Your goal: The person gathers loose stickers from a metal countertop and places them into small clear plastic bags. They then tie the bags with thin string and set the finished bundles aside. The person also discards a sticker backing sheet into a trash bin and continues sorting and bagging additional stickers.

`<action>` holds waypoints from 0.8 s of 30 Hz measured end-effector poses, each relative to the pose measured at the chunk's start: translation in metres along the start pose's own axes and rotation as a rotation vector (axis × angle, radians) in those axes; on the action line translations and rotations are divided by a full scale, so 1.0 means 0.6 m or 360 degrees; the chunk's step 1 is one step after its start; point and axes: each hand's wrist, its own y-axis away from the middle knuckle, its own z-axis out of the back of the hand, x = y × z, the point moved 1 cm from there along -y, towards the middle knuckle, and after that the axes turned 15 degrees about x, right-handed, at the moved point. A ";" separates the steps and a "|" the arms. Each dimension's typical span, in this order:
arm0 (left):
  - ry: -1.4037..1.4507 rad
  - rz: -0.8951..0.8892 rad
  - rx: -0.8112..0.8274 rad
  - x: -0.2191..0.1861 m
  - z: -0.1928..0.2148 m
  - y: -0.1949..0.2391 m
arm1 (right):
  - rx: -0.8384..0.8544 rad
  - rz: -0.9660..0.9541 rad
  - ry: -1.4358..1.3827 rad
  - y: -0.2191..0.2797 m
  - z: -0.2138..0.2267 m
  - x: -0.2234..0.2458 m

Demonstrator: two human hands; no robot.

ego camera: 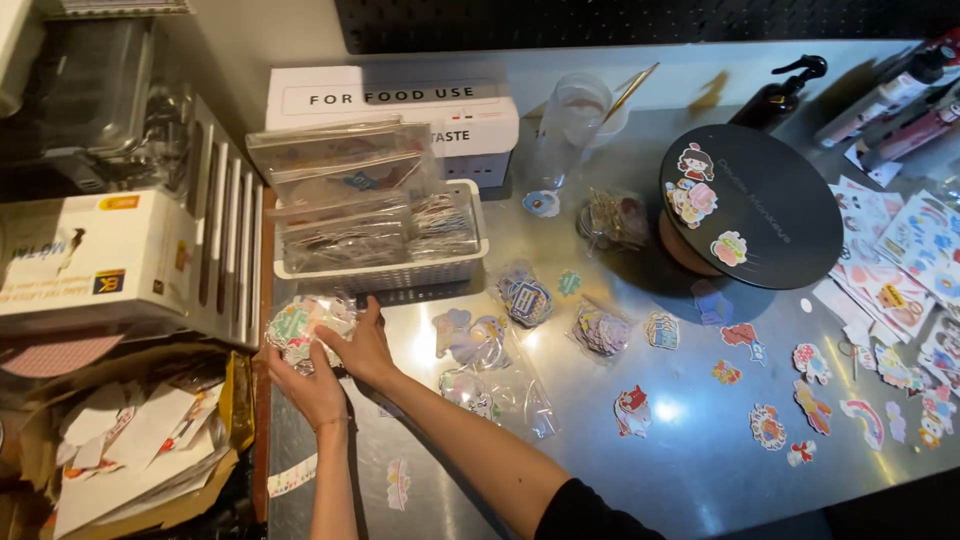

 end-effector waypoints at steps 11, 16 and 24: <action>-0.0006 0.0230 0.0030 -0.130 0.040 -0.015 | -0.1035 0.0538 0.0682 0.051 0.386 -0.071; -0.0035 0.0167 0.0002 -0.165 0.042 -0.014 | -0.0969 0.0222 0.1082 -0.129 0.604 -0.183; 0.0016 -0.0238 -0.0122 -0.176 0.043 0.047 | -0.0916 0.0397 0.2788 -0.230 0.605 -0.298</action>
